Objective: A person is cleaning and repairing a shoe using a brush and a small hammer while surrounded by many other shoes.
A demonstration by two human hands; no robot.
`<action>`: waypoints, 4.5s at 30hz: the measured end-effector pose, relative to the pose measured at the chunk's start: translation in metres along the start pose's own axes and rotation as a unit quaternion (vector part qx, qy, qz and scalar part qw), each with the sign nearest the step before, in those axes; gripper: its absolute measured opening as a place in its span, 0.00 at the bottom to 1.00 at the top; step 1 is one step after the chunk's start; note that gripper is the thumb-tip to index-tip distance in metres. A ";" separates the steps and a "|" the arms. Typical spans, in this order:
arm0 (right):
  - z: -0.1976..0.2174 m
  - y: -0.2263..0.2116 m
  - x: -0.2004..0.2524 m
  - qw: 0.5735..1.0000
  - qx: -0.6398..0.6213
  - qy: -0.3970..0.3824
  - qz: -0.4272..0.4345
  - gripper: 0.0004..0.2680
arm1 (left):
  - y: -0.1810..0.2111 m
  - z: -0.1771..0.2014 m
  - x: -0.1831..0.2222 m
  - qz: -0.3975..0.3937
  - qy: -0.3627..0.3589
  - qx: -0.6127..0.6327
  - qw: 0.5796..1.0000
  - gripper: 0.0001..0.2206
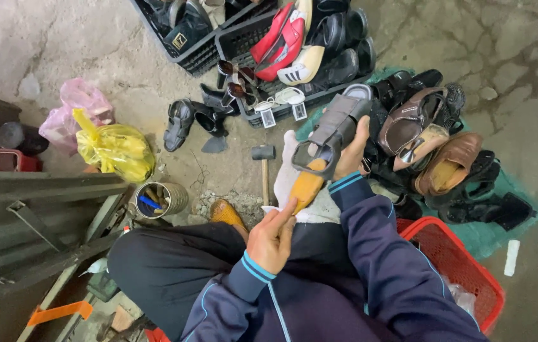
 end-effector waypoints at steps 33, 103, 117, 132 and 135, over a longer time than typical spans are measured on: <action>-0.019 -0.032 -0.001 0.877 0.463 -0.123 0.047 0.21 | -0.015 0.047 0.010 -0.067 0.041 -0.302 0.950 0.18; -0.041 0.014 0.039 0.976 -0.089 -0.047 -0.191 0.30 | 0.030 0.015 0.012 -0.097 0.103 -0.194 0.971 0.20; -0.067 0.011 0.044 0.980 -0.065 -0.061 -0.179 0.29 | 0.028 0.032 -0.012 -0.114 0.142 -0.164 0.970 0.15; -0.020 0.021 -0.009 0.996 0.075 0.035 -0.029 0.27 | -0.053 0.098 0.081 0.272 0.066 0.045 0.959 0.17; -0.050 0.027 0.007 0.965 0.258 -0.051 0.006 0.28 | -0.047 0.115 0.110 0.265 0.178 0.278 0.906 0.21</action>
Point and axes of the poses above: each hand's wrist, its own x-axis away from the middle knuckle, its own z-axis out of the back of the hand, y = z × x, the point moved 6 cm from there along -x, towards the middle knuckle, and after that the axes turned 8 degrees about -y, right-handed, at the moved point
